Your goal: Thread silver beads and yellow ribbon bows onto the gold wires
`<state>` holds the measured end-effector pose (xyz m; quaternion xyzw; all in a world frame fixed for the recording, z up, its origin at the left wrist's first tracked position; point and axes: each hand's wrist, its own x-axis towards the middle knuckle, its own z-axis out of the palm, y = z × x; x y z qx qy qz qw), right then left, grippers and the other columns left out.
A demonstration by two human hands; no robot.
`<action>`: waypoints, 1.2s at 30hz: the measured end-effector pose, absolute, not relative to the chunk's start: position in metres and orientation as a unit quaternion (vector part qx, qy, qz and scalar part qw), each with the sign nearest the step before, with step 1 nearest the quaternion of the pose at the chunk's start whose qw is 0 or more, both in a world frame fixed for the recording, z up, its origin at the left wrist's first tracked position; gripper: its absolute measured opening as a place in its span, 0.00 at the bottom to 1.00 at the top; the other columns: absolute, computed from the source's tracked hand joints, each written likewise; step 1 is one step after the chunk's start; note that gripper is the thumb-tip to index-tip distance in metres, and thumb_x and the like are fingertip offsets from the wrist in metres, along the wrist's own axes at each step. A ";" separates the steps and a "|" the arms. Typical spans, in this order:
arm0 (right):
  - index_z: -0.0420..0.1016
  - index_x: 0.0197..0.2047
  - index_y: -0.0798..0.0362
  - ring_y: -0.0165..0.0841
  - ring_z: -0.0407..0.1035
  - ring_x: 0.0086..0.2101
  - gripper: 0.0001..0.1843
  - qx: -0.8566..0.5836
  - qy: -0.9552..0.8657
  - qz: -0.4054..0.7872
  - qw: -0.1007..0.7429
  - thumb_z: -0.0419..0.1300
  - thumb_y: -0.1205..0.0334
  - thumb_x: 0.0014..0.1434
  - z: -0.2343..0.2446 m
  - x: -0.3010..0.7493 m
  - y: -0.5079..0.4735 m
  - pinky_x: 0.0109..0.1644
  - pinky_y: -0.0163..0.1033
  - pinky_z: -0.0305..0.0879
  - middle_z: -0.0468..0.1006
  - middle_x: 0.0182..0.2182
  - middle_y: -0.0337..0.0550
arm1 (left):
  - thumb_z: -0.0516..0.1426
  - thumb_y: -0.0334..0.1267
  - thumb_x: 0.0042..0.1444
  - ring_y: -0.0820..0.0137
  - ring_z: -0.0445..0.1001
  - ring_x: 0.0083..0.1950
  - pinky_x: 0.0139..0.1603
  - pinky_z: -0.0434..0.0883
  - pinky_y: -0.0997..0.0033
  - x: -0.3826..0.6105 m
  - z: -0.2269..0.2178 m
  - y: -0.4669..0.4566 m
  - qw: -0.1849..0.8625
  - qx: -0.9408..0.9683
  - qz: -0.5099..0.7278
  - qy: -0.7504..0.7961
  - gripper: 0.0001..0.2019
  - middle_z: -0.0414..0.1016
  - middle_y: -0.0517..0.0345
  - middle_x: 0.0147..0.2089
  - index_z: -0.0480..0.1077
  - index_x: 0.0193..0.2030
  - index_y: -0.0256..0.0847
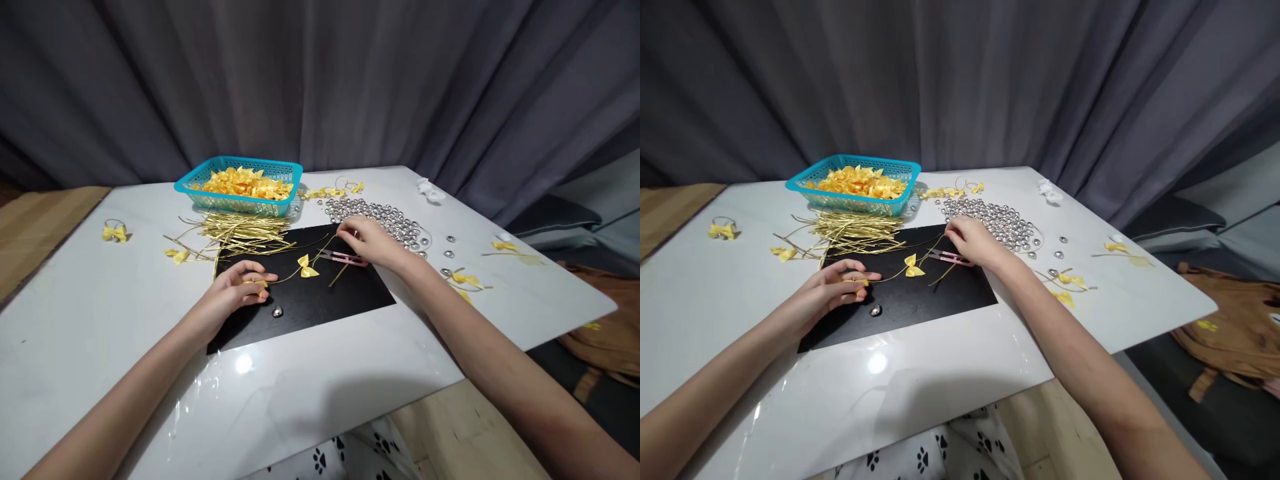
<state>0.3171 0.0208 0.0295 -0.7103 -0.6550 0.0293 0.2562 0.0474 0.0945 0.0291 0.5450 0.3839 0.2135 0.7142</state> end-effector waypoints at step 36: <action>0.68 0.37 0.60 0.37 0.63 0.41 0.11 -0.732 -0.680 0.029 0.028 0.47 0.65 0.64 0.061 0.275 -0.016 0.43 0.40 0.60 0.70 0.40 0.52 | 0.58 0.40 0.36 0.70 0.68 0.28 0.30 0.66 0.68 0.038 0.029 0.109 0.578 0.693 0.163 0.400 0.19 0.69 0.56 0.35 0.65 0.38 0.39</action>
